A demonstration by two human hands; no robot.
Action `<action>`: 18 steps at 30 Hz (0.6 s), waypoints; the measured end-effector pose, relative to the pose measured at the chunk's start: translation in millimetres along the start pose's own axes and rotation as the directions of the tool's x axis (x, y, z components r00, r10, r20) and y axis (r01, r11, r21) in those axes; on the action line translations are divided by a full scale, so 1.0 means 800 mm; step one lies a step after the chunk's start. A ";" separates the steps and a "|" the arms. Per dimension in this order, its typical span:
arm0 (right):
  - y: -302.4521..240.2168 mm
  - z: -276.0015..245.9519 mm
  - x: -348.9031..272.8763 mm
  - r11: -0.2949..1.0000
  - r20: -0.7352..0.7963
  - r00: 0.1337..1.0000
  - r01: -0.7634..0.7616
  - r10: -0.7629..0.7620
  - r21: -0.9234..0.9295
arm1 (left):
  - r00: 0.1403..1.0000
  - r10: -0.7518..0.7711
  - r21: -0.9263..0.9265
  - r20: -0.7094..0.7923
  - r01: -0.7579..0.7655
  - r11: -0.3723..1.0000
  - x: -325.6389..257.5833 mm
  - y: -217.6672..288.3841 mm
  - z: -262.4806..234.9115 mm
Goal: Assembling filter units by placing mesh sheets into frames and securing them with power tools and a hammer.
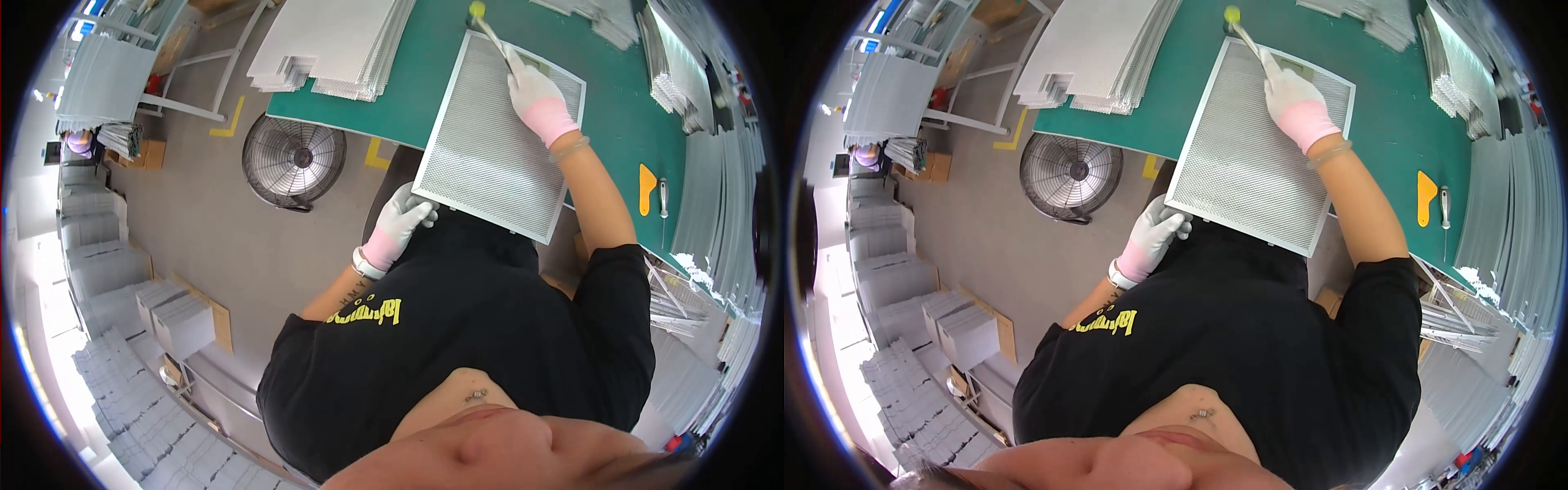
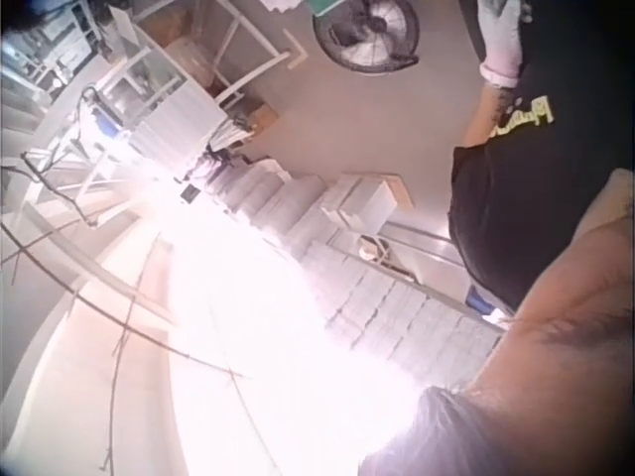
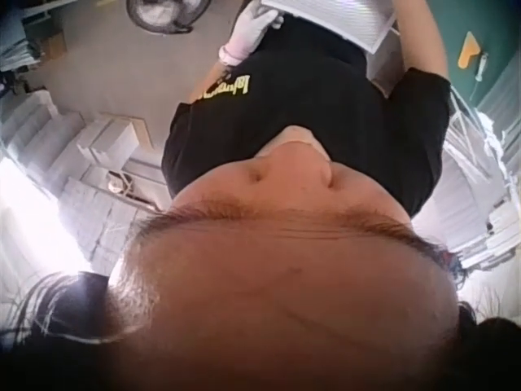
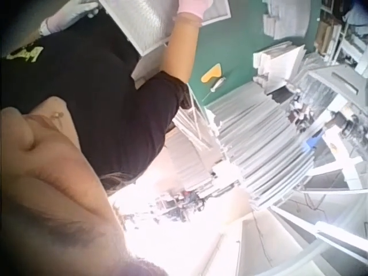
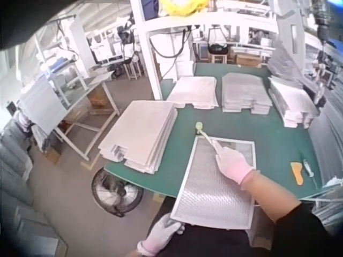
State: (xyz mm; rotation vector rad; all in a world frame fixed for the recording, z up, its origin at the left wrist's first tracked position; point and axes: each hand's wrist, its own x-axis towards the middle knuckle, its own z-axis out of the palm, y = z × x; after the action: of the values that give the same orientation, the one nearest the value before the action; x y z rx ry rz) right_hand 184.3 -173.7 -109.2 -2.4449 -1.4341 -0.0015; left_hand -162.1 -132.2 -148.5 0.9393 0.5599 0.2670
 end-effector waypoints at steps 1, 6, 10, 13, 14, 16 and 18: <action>-0.003 0.000 0.002 0.998 0.060 0.997 -0.040 0.043 -0.046 | 1.000 0.002 0.017 0.004 -0.002 1.000 0.001 0.001 -0.002; -0.008 -0.016 0.007 0.998 0.130 0.991 -0.031 0.039 -0.063 | 1.000 -0.017 0.109 0.009 0.016 0.994 0.009 0.000 -0.014; 0.010 -0.028 -0.007 0.995 -0.019 0.999 0.044 -0.043 0.093 | 0.975 0.222 0.317 -0.032 -0.201 0.927 0.023 -0.010 -0.015; 0.003 -0.062 -0.051 0.958 -0.149 0.989 0.027 0.016 0.285 | 0.855 0.519 0.538 0.010 -0.442 0.718 0.041 -0.005 -0.028; 0.000 -0.075 -0.073 0.928 -0.131 0.986 -0.050 0.105 0.370 | 0.845 0.517 0.684 0.135 -0.457 0.569 0.046 0.007 -0.035; 0.014 -0.089 -0.117 0.906 -0.125 0.983 -0.073 0.136 0.416 | 0.646 0.626 0.750 0.437 -0.646 0.143 0.067 0.043 -0.038; 0.033 -0.105 -0.164 0.869 -0.123 0.970 -0.126 0.208 0.479 | 0.453 0.627 0.691 0.634 -0.695 -0.196 0.077 0.087 -0.032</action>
State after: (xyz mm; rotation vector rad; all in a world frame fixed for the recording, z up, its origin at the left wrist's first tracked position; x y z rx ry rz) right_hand 153.9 -319.3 -56.3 -2.0970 -1.0000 0.1533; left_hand -124.3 -47.1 -124.4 2.5040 -0.0483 0.9851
